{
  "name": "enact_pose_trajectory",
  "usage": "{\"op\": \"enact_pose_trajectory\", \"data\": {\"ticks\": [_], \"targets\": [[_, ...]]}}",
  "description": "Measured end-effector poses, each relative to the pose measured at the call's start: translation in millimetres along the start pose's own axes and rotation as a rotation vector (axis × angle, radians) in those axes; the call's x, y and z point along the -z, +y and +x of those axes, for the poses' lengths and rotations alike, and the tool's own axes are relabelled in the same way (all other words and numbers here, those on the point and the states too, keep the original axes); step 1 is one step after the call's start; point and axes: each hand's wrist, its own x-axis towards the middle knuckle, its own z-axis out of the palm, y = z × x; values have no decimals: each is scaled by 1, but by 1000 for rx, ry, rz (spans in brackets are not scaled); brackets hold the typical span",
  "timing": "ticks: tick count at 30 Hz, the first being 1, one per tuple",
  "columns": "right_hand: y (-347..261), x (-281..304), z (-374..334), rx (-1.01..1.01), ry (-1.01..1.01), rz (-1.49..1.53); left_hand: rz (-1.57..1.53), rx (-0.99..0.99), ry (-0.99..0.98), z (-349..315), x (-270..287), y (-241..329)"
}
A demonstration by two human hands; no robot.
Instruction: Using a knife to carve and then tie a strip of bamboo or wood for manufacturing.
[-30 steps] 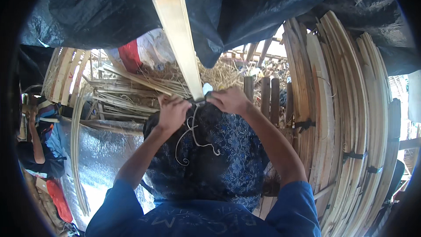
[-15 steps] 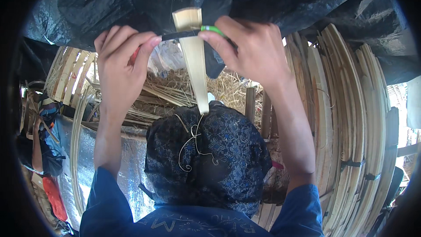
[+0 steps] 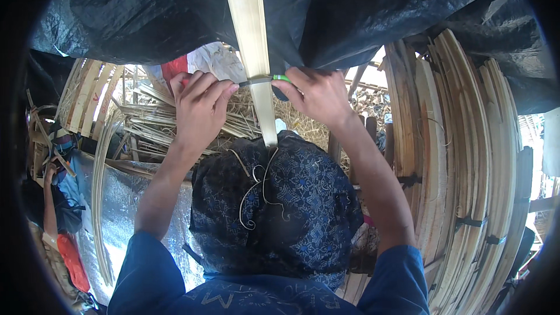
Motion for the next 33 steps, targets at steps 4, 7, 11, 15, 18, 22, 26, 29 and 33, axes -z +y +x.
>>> {"op": "enact_pose_trajectory", "data": {"ticks": [4,7,11,15,18,22,26,29,33], "targets": [[3,-9,-17,-88,-37,36,6,-2,-18,-1,-3,6],[-2,-32,-44,-90,-81,77,-57,43,-134,-37,-20,0],[-10,-34,-59,-84,-32,52,-62,53,-71,-50,-23,12],[-15,-13,-52,-38,-73,61,-64,36,-113,-52,-15,12],[-18,8,-33,35,-85,76,-65,5,-93,-41,8,15],[-22,70,26,-12,28,20,-3,-91,111,36,61,24],[-16,97,84,128,181,-137,36,-138,232,83,85,11],[-14,102,100,165,176,-206,43,-126,254,93,80,0],[-10,96,103,208,178,-234,23,-112,278,94,70,-7]]}}
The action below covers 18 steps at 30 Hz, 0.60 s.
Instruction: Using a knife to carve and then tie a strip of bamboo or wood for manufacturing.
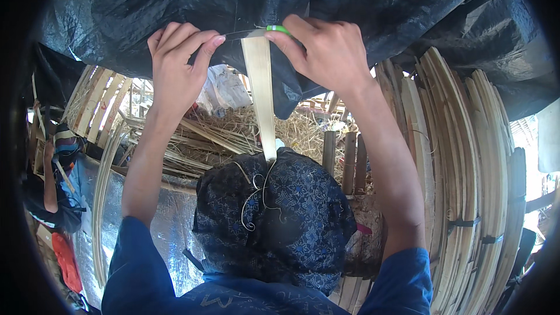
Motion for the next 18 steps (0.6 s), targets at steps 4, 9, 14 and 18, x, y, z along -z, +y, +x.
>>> {"op": "enact_pose_trajectory", "data": {"ticks": [4,9,14,18], "targets": [[3,-9,-6,-1,-39,-2,2,-4,-26,-8,-11,-5],[2,-31,-29,-65,-54,4,-11,-8,-67,-27,-26,-10],[-1,-44,-40,-109,-51,29,3,-2,-89,-38,-36,-13],[-3,-49,-51,-120,-87,41,-11,29,-139,-47,-39,-8]]}}
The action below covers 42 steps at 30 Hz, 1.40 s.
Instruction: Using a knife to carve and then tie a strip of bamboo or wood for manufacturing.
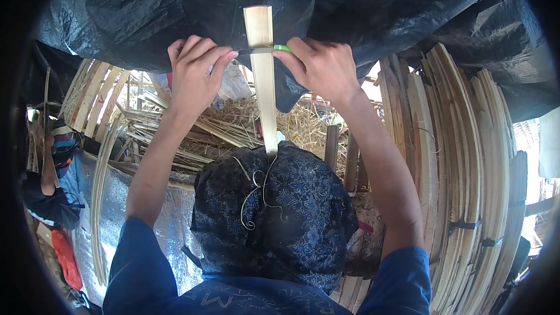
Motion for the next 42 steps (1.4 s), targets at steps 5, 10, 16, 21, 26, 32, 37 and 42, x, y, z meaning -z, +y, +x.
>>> {"op": "enact_pose_trajectory", "data": {"ticks": [5,10,16,21,26,32,37,42], "targets": [[-2,-6,-8,-16,4,41,-2,4,-9,-6,-2,1],[-6,-24,-31,-11,-64,70,-36,-1,-54,-34,-17,-1],[-15,-41,-61,-57,-21,119,-62,47,-75,-66,-33,9],[-36,-66,-114,-52,-207,228,-99,61,-63,-125,-45,19],[-42,-64,-120,-158,-184,227,-123,98,-122,-120,-40,23],[-45,-9,-77,-98,-225,265,-121,7,-95,-89,-2,21],[-47,-20,-112,-13,-291,49,-41,10,-76,-110,-12,41],[-60,-27,-129,-14,-399,66,-138,44,-342,-157,-32,33]]}}
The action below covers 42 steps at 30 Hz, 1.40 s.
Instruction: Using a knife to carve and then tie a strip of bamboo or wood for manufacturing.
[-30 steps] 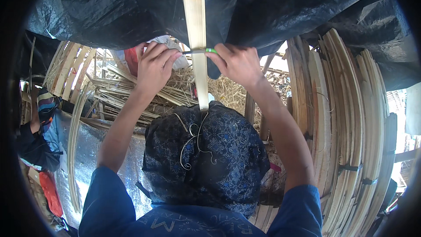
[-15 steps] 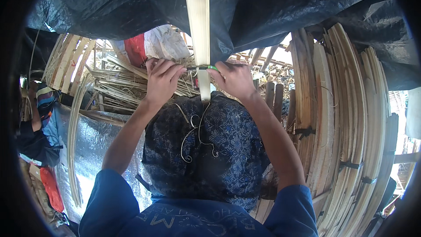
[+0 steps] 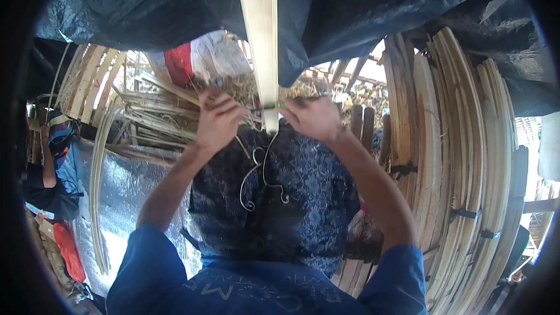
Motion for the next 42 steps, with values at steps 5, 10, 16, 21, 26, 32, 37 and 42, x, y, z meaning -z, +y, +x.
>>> {"op": "enact_pose_trajectory", "data": {"ticks": [5,10,16,21,26,32,37,42], "targets": [[-2,21,5,-74,241,148,72,-15,237,31,37,16],[-12,-80,-63,-9,-65,196,-122,64,-248,-69,-68,7],[-4,-13,-12,-125,209,206,11,53,151,15,12,18],[8,-86,-60,58,-27,152,-95,110,-197,-67,-77,15],[15,33,16,-66,166,213,32,-57,190,46,36,10],[37,136,111,24,465,0,160,-199,473,151,145,11],[56,135,132,80,516,-35,173,-200,450,167,142,-2],[69,122,147,116,498,-77,178,-130,444,173,125,-19]]}}
